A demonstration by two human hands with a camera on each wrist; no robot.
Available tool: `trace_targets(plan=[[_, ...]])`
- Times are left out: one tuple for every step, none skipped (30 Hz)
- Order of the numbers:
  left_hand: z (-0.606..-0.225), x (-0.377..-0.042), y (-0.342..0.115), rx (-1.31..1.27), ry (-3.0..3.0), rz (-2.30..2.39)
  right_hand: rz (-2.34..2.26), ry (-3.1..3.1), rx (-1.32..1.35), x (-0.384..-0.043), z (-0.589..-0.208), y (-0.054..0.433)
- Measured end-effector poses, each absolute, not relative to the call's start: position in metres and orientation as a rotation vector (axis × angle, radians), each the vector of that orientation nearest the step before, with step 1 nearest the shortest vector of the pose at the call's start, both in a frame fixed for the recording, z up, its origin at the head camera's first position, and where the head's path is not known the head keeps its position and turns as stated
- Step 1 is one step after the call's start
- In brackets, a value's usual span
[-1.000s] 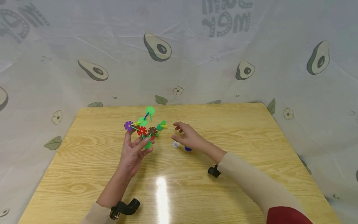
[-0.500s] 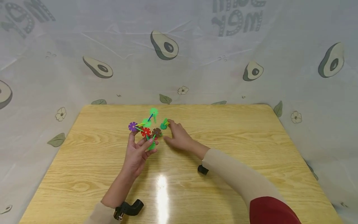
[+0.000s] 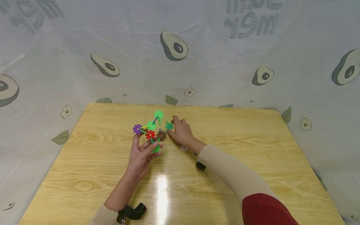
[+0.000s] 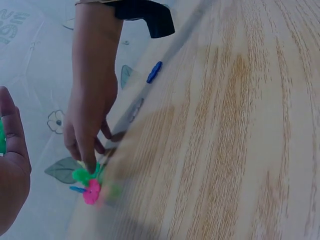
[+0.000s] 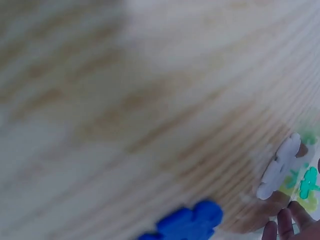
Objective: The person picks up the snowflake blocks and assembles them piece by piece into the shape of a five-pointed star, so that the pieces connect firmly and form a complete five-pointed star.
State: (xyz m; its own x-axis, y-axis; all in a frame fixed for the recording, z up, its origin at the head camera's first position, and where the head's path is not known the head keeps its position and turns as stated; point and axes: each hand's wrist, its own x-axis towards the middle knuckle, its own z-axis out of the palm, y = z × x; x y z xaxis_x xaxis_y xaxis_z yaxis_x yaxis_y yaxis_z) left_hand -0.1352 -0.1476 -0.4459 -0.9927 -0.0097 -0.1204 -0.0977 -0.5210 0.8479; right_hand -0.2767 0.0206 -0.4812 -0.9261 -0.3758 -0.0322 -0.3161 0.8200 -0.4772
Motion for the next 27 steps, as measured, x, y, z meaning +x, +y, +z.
trace_targets(plan=[[-0.446, -0.135, -0.147, -0.175, 1.507, 2.691, -0.698, 2.884, -0.539, -0.278, -0.482, 0.019], [-0.446, -0.135, -0.147, -0.181, 1.507, 2.689, -0.677, 2.890, -0.531, -0.279, -0.482, 0.018], [-0.446, -0.135, -0.147, -0.186, 1.507, 2.686, -0.660, 2.894, -0.525, -0.280, -0.482, 0.017], [-0.447, -0.135, -0.147, -0.187, 1.506, 2.685, -0.641, 2.898, -0.520, -0.281, -0.483, 0.015], [-0.447, -0.135, -0.146, -0.186, 1.504, 2.685, -0.627, 2.903, -0.518, -0.282, -0.483, 0.013], [-0.447, -0.135, -0.146, -0.185, 1.503, 2.686, -0.602, 2.907, -0.517, -0.283, -0.483, 0.012], [-0.448, -0.136, -0.146, -0.181, 1.503, 2.685, -0.576, 2.913, -0.516, -0.284, -0.484, 0.010], [-0.448, -0.136, -0.146, -0.176, 1.503, 2.686, -0.552, 2.921, -0.515, -0.285, -0.484, 0.008], [-0.448, -0.136, -0.146, -0.170, 1.502, 2.688, -0.530, 2.929, -0.512, -0.286, -0.484, 0.007], [-0.448, -0.137, -0.146, -0.164, 1.503, 2.689, -0.508, 2.936, -0.510, -0.288, -0.485, 0.005], [-0.449, -0.137, -0.147, -0.159, 1.503, 2.690, -0.496, 2.940, -0.508, -0.288, -0.485, 0.004], [-0.449, -0.137, -0.147, -0.157, 1.506, 2.690, -0.489, 2.941, -0.504, -0.289, -0.485, 0.003], [-0.449, -0.137, -0.146, -0.153, 1.505, 2.688, -0.495, 2.942, -0.499, -0.289, -0.485, 0.004], [-0.449, -0.137, -0.145, -0.153, 1.506, 2.686, -0.511, 2.941, -0.494, -0.289, -0.484, 0.005], [-0.449, -0.137, -0.144, -0.155, 1.508, 2.684, -0.532, 2.934, -0.491, -0.289, -0.484, 0.006], [-0.449, -0.137, -0.143, -0.160, 1.512, 2.681, -0.557, 2.926, -0.490, -0.288, -0.483, 0.008], [-0.448, -0.136, -0.142, -0.165, 1.516, 2.679, -0.598, 2.915, -0.489, -0.287, -0.482, 0.010], [-0.448, -0.137, -0.141, -0.169, 1.521, 2.678, -0.637, 2.903, -0.491, -0.287, -0.482, 0.012], [-0.448, -0.137, -0.140, -0.173, 1.529, 2.676, -0.675, 2.888, -0.499, -0.286, -0.481, 0.014], [-0.448, -0.137, -0.139, -0.179, 1.540, 2.673, -0.722, 2.870, -0.506, -0.285, -0.481, 0.017], [-0.447, -0.138, -0.139, -0.186, 1.553, 2.669, -0.764, 2.852, -0.511, -0.285, -0.480, 0.020], [-0.446, -0.138, -0.138, -0.197, 1.567, 2.665, -0.813, 2.835, -0.516, -0.284, -0.479, 0.023], [-0.446, -0.139, -0.137, -0.210, 1.581, 2.660, -0.861, 2.813, -0.520, -0.284, -0.478, 0.027], [-0.445, -0.140, -0.136, -0.226, 1.593, 2.656, -0.906, 2.785, -0.525, -0.283, -0.478, 0.030], [-0.444, -0.140, -0.136, -0.246, 1.604, 2.652, -0.956, 2.754, -0.536, -0.283, -0.477, 0.034], [-0.443, -0.141, -0.135, -0.270, 1.615, 2.647, -1.001, 2.726, -0.548, -0.282, -0.477, 0.037], [-0.442, -0.141, -0.135, -0.293, 1.621, 2.645, -1.040, 2.697, -0.562, -0.281, -0.476, 0.041]])
